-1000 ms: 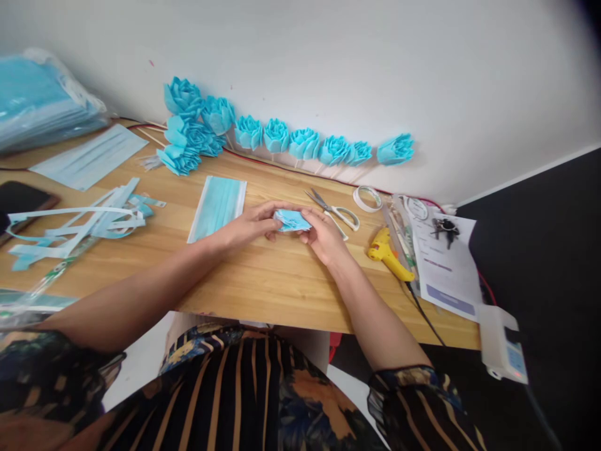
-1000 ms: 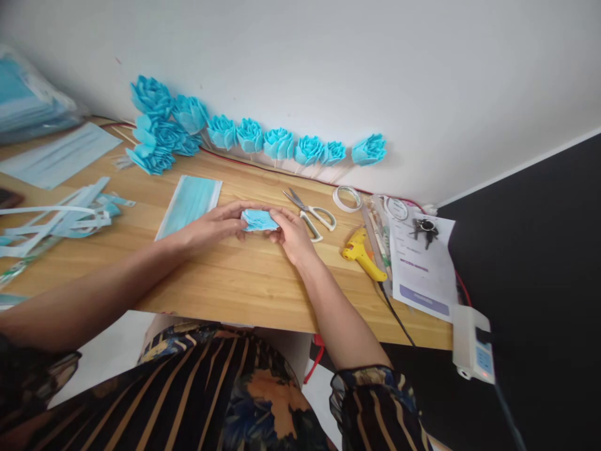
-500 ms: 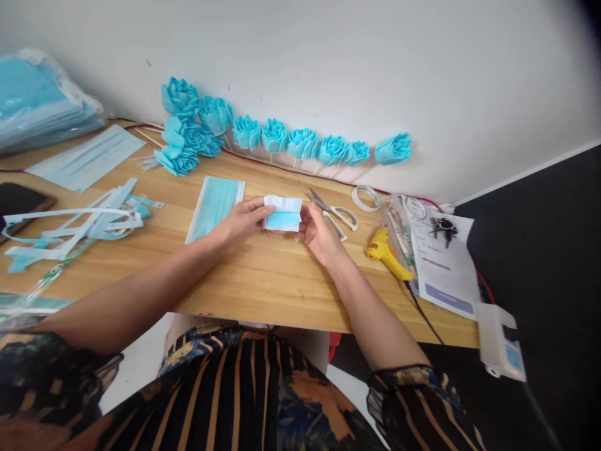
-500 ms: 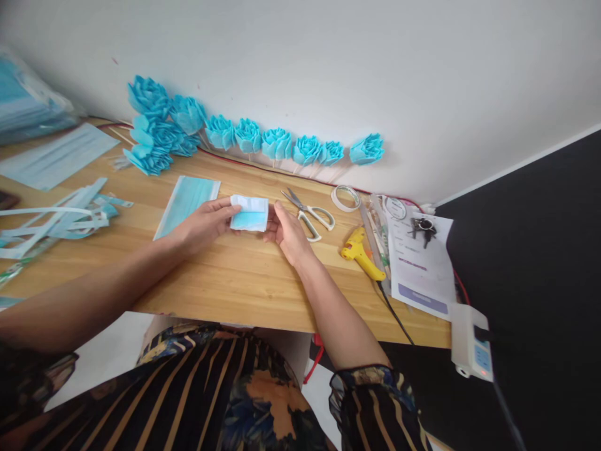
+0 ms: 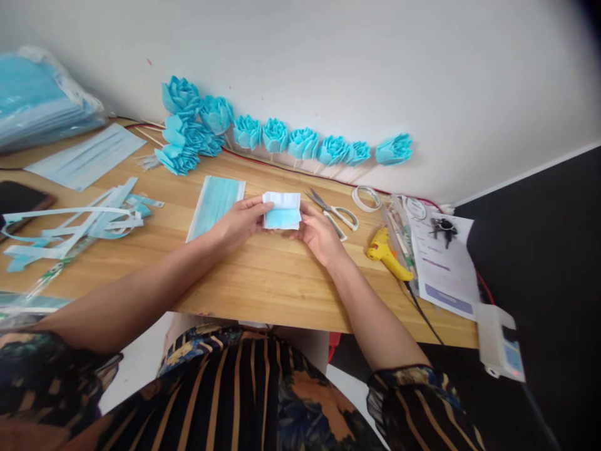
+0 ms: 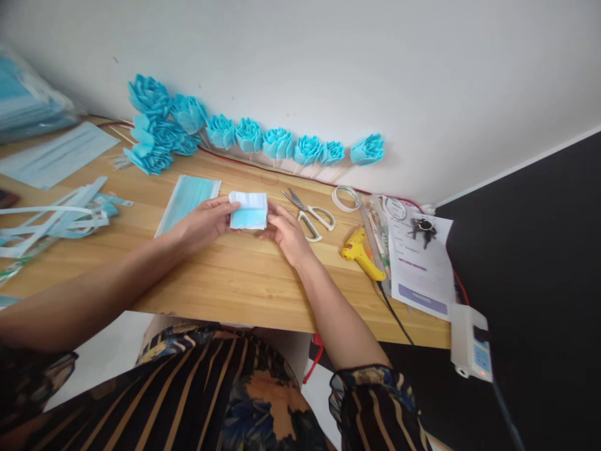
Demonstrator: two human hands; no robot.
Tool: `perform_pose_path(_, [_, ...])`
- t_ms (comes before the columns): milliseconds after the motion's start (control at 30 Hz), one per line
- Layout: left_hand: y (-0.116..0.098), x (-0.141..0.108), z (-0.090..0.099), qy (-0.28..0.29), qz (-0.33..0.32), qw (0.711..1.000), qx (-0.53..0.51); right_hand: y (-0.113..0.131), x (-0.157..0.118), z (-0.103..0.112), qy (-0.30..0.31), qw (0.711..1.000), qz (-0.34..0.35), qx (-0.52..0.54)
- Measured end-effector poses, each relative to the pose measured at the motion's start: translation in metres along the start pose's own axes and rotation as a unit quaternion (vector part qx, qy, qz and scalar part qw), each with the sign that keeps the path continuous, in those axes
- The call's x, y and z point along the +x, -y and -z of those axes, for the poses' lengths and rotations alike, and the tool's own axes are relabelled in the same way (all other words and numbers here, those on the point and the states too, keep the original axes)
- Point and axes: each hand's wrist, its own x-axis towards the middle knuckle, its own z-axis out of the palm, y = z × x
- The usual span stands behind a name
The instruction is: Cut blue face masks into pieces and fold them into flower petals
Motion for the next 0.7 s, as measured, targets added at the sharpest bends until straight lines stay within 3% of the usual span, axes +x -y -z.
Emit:
perform_pose_path(400, [0.004, -0.0019, -0.0015, 0.026, 0.002, 0.999, 0.037, 0.0039, -0.0056, -0.0053, 0.001, 0.997, 0.013, -0.07])
perform_pose_path(700, [0.0034, -0.0038, -0.0022, 0.054, 0.028, 0.996, 0.06, -0.0054, -0.0013, -0.0027, -0.074, 0.989, 0.039, -0.124])
